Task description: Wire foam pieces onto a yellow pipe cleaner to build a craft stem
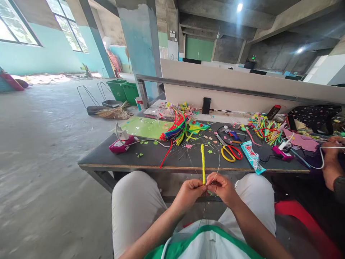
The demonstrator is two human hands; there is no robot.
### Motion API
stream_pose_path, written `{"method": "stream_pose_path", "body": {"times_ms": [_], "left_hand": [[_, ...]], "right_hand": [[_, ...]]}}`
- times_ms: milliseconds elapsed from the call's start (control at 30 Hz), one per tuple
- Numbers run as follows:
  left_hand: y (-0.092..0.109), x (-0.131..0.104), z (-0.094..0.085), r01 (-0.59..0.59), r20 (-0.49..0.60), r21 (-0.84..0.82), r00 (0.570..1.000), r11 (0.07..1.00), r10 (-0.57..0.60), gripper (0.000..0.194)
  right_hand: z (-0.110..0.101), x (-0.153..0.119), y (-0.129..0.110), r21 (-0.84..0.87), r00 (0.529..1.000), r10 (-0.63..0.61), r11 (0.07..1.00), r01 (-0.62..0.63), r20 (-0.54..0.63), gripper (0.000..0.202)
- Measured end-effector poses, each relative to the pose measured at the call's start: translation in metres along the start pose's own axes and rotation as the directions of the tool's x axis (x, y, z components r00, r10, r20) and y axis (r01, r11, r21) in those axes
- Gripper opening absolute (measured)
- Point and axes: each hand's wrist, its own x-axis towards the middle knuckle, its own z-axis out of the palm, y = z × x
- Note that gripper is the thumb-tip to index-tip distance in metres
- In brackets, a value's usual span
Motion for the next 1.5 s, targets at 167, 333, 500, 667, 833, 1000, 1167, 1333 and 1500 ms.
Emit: {"method": "stream_pose_path", "body": {"times_ms": [167,333,500,667,833,1000,1167,1333,1500], "left_hand": [[-0.003,0.001,-0.003,-0.032,0.049,0.075,0.998,0.997,0.028,0.023],[-0.005,0.004,-0.007,-0.078,0.083,0.132,0.994,0.988,0.067,0.019],[-0.004,0.002,-0.007,-0.087,0.020,0.258,0.996,0.962,0.085,0.019],[-0.001,0.000,-0.005,-0.079,-0.008,0.226,0.997,0.971,0.083,0.019],[-0.001,0.000,-0.003,-0.026,0.082,0.037,0.996,0.999,0.023,0.021],[-0.009,0.001,-0.004,0.140,0.128,-0.222,0.985,0.965,-0.113,0.023],[-0.022,0.004,-0.005,0.167,0.103,-0.325,0.985,0.931,-0.141,0.027],[-0.023,0.008,-0.013,0.092,0.070,-0.257,0.995,0.962,-0.076,0.033],[0.013,0.002,-0.023,-0.097,-0.105,-0.049,0.990,0.994,0.091,0.029]], "right_hand": [[-0.001,0.003,0.003,-0.058,0.995,-0.087,0.995,0.085,-0.047,0.004],[0.002,0.006,0.005,-0.030,0.989,-0.105,0.994,0.102,-0.108,0.004],[0.012,0.003,0.012,0.041,0.986,-0.010,0.999,0.017,-0.168,0.007],[0.016,-0.003,0.014,0.290,0.979,0.199,0.941,-0.175,-0.054,0.028],[0.006,-0.001,-0.001,0.272,0.961,0.222,0.926,-0.261,0.165,0.024],[0.001,0.007,-0.003,0.330,0.948,0.220,0.899,-0.288,0.229,0.021],[0.010,0.010,-0.005,0.337,0.955,0.242,0.896,-0.288,0.175,0.021],[0.017,0.005,-0.021,0.202,0.950,0.296,0.941,-0.272,-0.097,0.024],[0.019,0.001,-0.027,0.177,0.906,0.388,0.917,-0.359,-0.172,0.030]]}}
